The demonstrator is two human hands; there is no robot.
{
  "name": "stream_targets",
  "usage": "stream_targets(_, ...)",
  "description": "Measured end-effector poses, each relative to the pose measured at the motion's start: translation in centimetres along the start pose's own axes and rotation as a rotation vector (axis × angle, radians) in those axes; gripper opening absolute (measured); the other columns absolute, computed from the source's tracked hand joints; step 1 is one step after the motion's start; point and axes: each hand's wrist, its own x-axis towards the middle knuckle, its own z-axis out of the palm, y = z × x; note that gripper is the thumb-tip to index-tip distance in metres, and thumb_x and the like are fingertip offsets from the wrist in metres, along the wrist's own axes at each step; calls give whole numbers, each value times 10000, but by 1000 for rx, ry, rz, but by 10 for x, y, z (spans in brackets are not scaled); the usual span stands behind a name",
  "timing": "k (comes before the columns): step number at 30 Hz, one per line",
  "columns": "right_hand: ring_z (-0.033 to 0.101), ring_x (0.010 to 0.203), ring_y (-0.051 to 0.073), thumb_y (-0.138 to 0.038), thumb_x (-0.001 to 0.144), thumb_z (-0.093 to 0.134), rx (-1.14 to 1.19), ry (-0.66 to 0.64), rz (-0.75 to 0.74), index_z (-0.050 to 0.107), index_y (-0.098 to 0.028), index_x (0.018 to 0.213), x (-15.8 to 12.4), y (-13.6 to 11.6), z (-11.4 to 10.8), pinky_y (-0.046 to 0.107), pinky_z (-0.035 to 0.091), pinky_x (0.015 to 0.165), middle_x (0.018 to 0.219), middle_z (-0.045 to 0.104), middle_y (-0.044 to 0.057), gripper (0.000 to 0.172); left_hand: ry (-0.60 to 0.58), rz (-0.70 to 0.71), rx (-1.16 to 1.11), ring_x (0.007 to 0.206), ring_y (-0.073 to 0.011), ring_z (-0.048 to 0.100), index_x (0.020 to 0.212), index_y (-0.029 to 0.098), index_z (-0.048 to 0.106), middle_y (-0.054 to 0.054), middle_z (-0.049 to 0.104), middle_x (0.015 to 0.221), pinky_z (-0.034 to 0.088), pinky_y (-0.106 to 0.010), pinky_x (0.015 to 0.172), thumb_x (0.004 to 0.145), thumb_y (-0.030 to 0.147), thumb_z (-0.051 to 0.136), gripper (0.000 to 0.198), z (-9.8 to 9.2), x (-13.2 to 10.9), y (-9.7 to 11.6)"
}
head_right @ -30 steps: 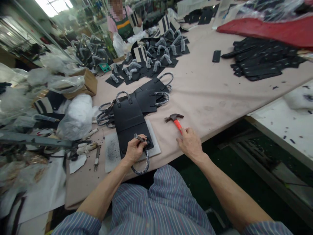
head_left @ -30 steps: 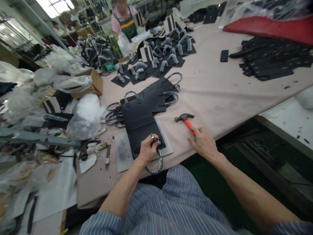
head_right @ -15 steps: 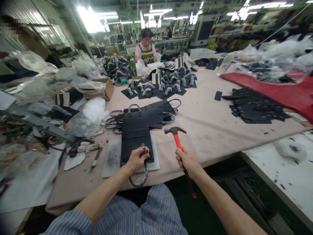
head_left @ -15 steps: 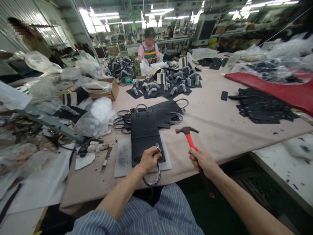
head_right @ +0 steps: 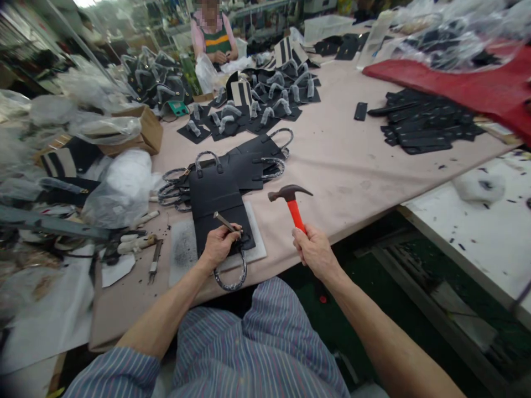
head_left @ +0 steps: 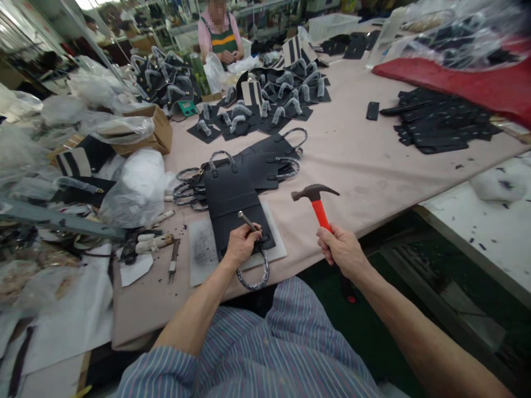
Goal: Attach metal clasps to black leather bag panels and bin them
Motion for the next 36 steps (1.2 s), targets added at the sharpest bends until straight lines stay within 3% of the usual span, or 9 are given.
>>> stream_targets(4, 361, 373, 61, -559, 751, 705, 48, 81, 131, 478, -221, 783, -4, 41, -8, 176, 282, 295, 541, 441, -92, 409, 31, 44, 20, 833, -183, 715, 916, 183, 737, -30, 764, 901, 565, -293, 815, 792, 245, 654, 161, 4, -3, 1)
stream_targets(9, 360, 389, 61, -525, 746, 716, 90, 128, 206, 482, -221, 795, -13, 66, -17, 174, 287, 302, 554, 436, -93, 388, 50, 130, 71, 929, -204, 728, 893, 196, 724, -49, 769, 990, 576, -315, 873, 809, 215, 656, 109, 9, -8, 2)
stream_targets(16, 362, 388, 63, -512, 741, 714, 120, 105, 263, 470, -226, 794, -21, 74, -11, 178, 287, 311, 551, 431, -97, 379, 55, 278, 179, 997, -220, 733, 893, 201, 710, -60, 766, 997, 576, -342, 929, 838, 179, 653, 82, 10, -11, 4)
stream_targets(23, 354, 385, 74, -537, 794, 656, 56, 36, 247, 478, -230, 804, -31, 74, -3, 192, 282, 313, 560, 422, -97, 355, 39, 298, 238, 1031, -223, 725, 924, 210, 695, -61, 760, 1031, 567, -348, 958, 867, 171, 626, 98, 12, -13, 6)
stream_targets(27, 368, 403, 96, -569, 917, 523, -138, -38, 113, 481, -234, 773, -31, 44, -8, 225, 306, 361, 545, 431, -74, 367, -9, 278, 288, 1031, -221, 716, 979, 218, 692, -62, 750, 1073, 558, -345, 959, 877, 165, 621, 135, 13, -13, 5)
stream_targets(33, 417, 482, 131, -483, 985, 462, -576, 12, -476, 435, -247, 730, -34, -68, -13, 272, 320, 484, 548, 450, -38, 348, -21, 248, 308, 965, -207, 709, 959, 215, 696, -51, 745, 1041, 555, -325, 916, 862, 136, 621, 146, 14, -14, 9)
stream_targets(36, 442, 488, 147, -447, 996, 437, -709, 10, -705, 456, -249, 783, -40, -98, -4, 291, 319, 509, 576, 490, -17, 292, 6, 260, 280, 946, -200, 707, 925, 211, 691, -47, 743, 1021, 552, -312, 889, 851, 113, 620, 142, 14, -15, 10)
